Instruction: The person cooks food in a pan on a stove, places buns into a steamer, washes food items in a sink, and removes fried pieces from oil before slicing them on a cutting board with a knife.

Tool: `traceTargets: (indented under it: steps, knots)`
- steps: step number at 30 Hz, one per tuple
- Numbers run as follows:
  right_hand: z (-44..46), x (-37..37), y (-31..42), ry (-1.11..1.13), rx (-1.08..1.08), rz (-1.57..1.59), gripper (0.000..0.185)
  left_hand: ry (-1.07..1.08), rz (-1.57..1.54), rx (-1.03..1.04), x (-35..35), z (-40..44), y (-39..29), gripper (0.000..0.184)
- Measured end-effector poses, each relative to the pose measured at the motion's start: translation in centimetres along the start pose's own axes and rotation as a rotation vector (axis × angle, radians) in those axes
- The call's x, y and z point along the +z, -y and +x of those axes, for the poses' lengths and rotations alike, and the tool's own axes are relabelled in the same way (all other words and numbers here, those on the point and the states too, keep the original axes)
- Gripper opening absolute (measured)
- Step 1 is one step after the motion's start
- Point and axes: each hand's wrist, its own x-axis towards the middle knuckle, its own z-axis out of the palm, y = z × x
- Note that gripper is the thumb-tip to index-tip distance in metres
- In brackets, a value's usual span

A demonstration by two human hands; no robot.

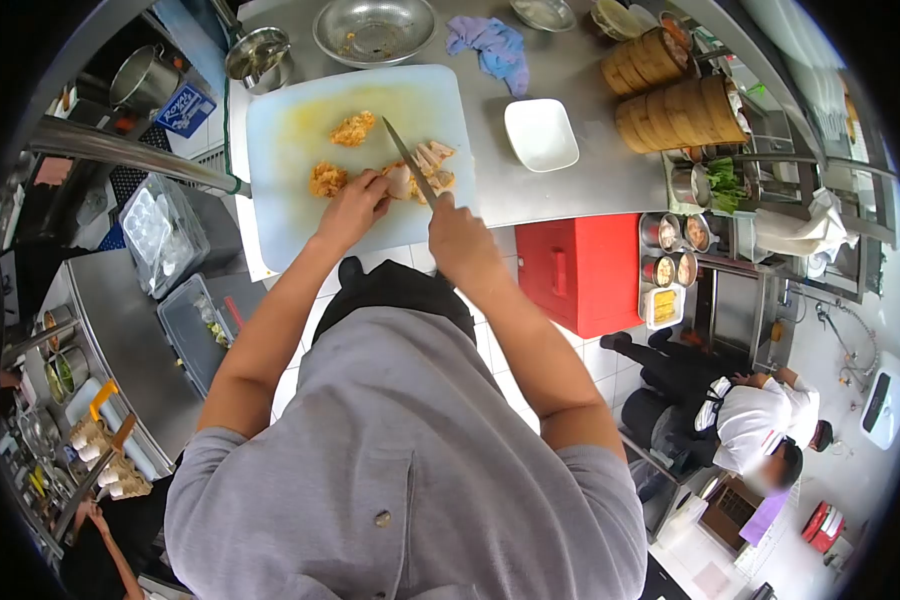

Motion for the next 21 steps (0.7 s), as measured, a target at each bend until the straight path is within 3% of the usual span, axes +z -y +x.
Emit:
traceTargets:
  steps: [4,9,12,17,21]
  knots:
    - [3.6,7.8,-0.3,-0.046,0.089,0.093,0.018,-0.059,-0.044,0.077,-0.2,0.2,0.9,0.023]
    - [4.8,3.4,-0.2,-0.120,0.044,0.040,0.019,0.010,0.025,0.083,-0.5,0.2,1.4,0.023]
    - [1.6,0.2,1.1,-0.048,-0.021,-0.002,0.018,0.019,-0.041,0.089,-0.9,0.0,1.5,0.022]
    - [3.4,8.1,1.5,-0.024,0.155,0.091,0.017,-0.060,-0.082,0.110,-2.0,-1.2,1.3,0.017]
    - [4.5,5.4,1.4,-0.117,0.082,0.065,0.020,-0.121,-0.096,0.168,-3.6,-2.0,1.2,0.021]
